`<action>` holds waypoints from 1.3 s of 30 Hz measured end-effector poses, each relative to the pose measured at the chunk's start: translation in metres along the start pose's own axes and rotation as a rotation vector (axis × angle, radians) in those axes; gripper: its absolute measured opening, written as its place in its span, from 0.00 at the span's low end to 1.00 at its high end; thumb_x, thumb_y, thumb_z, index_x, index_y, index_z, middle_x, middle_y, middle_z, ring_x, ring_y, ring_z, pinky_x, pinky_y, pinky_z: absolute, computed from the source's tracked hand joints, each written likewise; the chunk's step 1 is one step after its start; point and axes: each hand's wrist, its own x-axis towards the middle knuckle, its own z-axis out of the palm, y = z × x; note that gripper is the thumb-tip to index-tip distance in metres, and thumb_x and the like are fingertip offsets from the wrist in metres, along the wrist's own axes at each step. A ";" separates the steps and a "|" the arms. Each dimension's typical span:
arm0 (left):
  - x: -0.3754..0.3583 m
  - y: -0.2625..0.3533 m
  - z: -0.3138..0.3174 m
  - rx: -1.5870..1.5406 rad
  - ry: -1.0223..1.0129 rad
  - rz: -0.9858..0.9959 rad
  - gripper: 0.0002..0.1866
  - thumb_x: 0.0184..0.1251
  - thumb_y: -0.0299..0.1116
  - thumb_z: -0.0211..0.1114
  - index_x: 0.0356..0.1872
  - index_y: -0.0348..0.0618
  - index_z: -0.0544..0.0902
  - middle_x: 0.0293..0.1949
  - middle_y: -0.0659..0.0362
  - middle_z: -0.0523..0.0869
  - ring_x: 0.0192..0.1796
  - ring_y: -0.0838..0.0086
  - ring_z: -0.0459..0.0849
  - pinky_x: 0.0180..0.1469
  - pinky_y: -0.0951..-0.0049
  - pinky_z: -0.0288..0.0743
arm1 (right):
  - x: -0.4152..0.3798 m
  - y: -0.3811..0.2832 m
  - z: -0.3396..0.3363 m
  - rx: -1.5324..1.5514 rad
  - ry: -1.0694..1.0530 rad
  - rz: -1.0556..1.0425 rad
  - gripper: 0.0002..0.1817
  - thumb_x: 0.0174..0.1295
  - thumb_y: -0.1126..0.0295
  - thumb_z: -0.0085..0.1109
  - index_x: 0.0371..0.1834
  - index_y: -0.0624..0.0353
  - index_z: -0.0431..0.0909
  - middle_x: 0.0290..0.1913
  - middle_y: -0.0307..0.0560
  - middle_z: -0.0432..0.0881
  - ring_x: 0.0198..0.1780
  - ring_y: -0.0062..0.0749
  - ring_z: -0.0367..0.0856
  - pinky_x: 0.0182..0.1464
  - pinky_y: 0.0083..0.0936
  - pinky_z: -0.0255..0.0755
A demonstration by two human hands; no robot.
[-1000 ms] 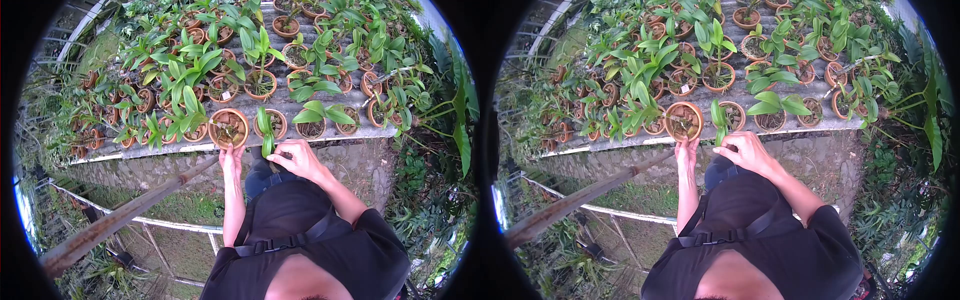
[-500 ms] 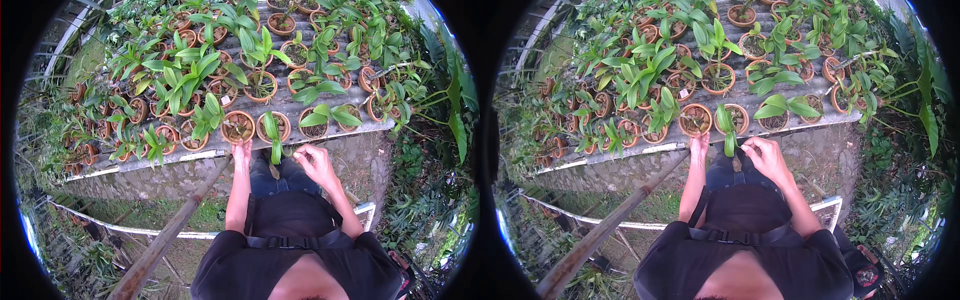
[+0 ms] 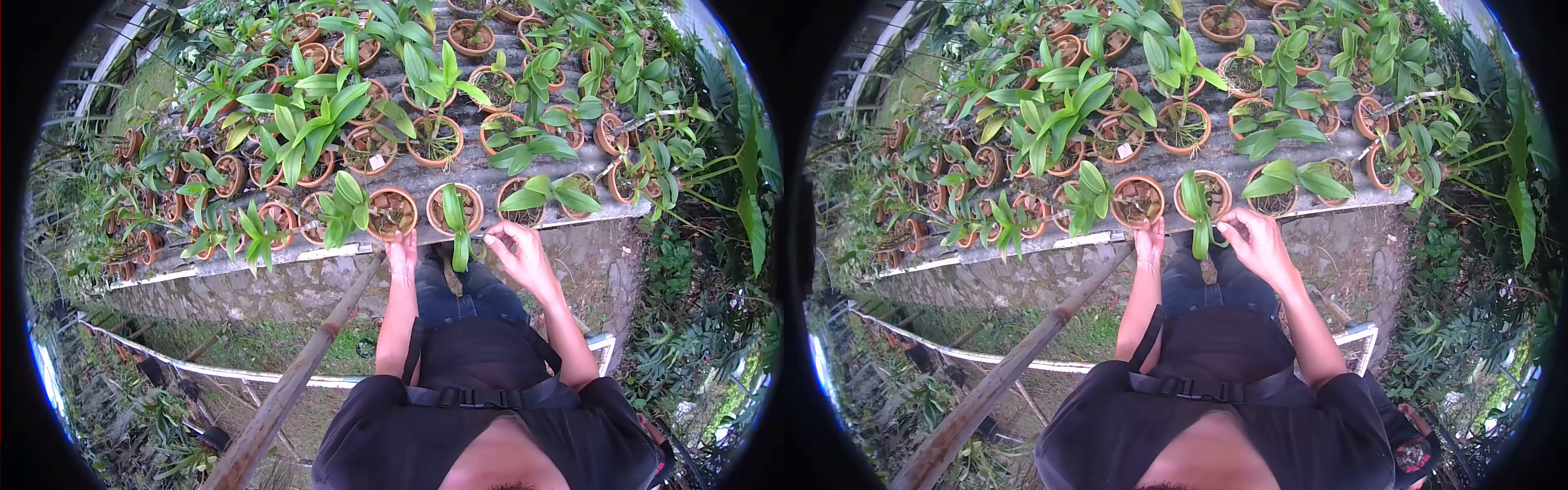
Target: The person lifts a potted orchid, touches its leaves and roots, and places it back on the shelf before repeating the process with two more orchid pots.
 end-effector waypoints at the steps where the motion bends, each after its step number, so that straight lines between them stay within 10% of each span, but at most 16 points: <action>1: 0.001 0.000 0.000 0.009 -0.011 0.002 0.23 0.71 0.19 0.56 0.64 0.54 0.69 0.58 0.52 0.79 0.53 0.55 0.85 0.54 0.51 0.83 | 0.006 0.001 0.000 -0.010 -0.001 0.003 0.07 0.63 0.72 0.63 0.39 0.65 0.82 0.31 0.48 0.86 0.25 0.26 0.81 0.30 0.24 0.72; 17: 0.010 0.009 0.008 0.150 0.002 -0.024 0.22 0.75 0.22 0.51 0.67 0.49 0.66 0.61 0.49 0.77 0.56 0.53 0.83 0.59 0.47 0.82 | 0.228 0.096 0.050 -0.166 0.225 0.276 0.16 0.62 0.65 0.58 0.48 0.65 0.83 0.43 0.59 0.87 0.48 0.48 0.86 0.55 0.35 0.75; 19: 0.000 0.010 0.014 0.198 0.016 -0.009 0.20 0.76 0.25 0.52 0.67 0.42 0.67 0.61 0.49 0.78 0.57 0.54 0.82 0.61 0.50 0.81 | 0.246 0.120 0.056 -0.095 0.233 0.337 0.15 0.61 0.67 0.56 0.46 0.64 0.84 0.39 0.57 0.88 0.43 0.42 0.87 0.51 0.32 0.76; 21: -0.004 0.010 0.015 0.206 0.008 0.007 0.19 0.75 0.24 0.53 0.65 0.40 0.68 0.59 0.47 0.79 0.58 0.52 0.82 0.60 0.51 0.82 | 0.269 0.152 0.061 0.156 0.224 0.464 0.09 0.59 0.69 0.53 0.31 0.59 0.83 0.23 0.41 0.79 0.21 0.25 0.73 0.24 0.28 0.67; 23: -0.010 0.011 0.019 0.239 0.020 0.021 0.19 0.75 0.24 0.54 0.65 0.39 0.68 0.59 0.46 0.80 0.58 0.51 0.82 0.60 0.51 0.82 | 0.285 0.171 0.063 0.408 0.274 0.545 0.07 0.58 0.70 0.51 0.27 0.57 0.79 0.20 0.37 0.73 0.19 0.23 0.67 0.20 0.26 0.60; 24: -0.008 0.011 0.016 0.241 0.013 0.034 0.20 0.74 0.23 0.56 0.64 0.39 0.69 0.58 0.45 0.81 0.57 0.50 0.83 0.59 0.51 0.82 | 0.293 0.175 0.066 0.408 0.406 0.622 0.10 0.50 0.72 0.53 0.25 0.68 0.83 0.21 0.47 0.81 0.26 0.31 0.81 0.35 0.33 0.72; 29: -0.009 0.013 0.017 0.294 -0.003 0.019 0.22 0.73 0.22 0.56 0.65 0.41 0.66 0.57 0.44 0.80 0.55 0.50 0.84 0.55 0.53 0.84 | 0.344 0.229 0.086 0.268 0.527 0.483 0.12 0.55 0.70 0.52 0.38 0.67 0.78 0.28 0.48 0.79 0.23 0.32 0.73 0.25 0.33 0.65; 34: -0.022 0.015 0.022 0.367 -0.011 0.056 0.22 0.73 0.23 0.57 0.65 0.40 0.66 0.56 0.44 0.81 0.55 0.50 0.85 0.54 0.54 0.85 | 0.379 0.238 0.094 0.168 0.296 0.501 0.19 0.68 0.63 0.48 0.58 0.60 0.75 0.56 0.53 0.76 0.57 0.41 0.73 0.57 0.36 0.65; 39: -0.019 0.015 0.020 0.347 0.010 0.063 0.22 0.72 0.23 0.58 0.65 0.40 0.66 0.56 0.45 0.81 0.53 0.51 0.86 0.54 0.54 0.85 | 0.386 0.224 0.097 0.185 0.267 0.556 0.21 0.73 0.62 0.44 0.64 0.57 0.74 0.60 0.54 0.79 0.61 0.46 0.77 0.61 0.38 0.70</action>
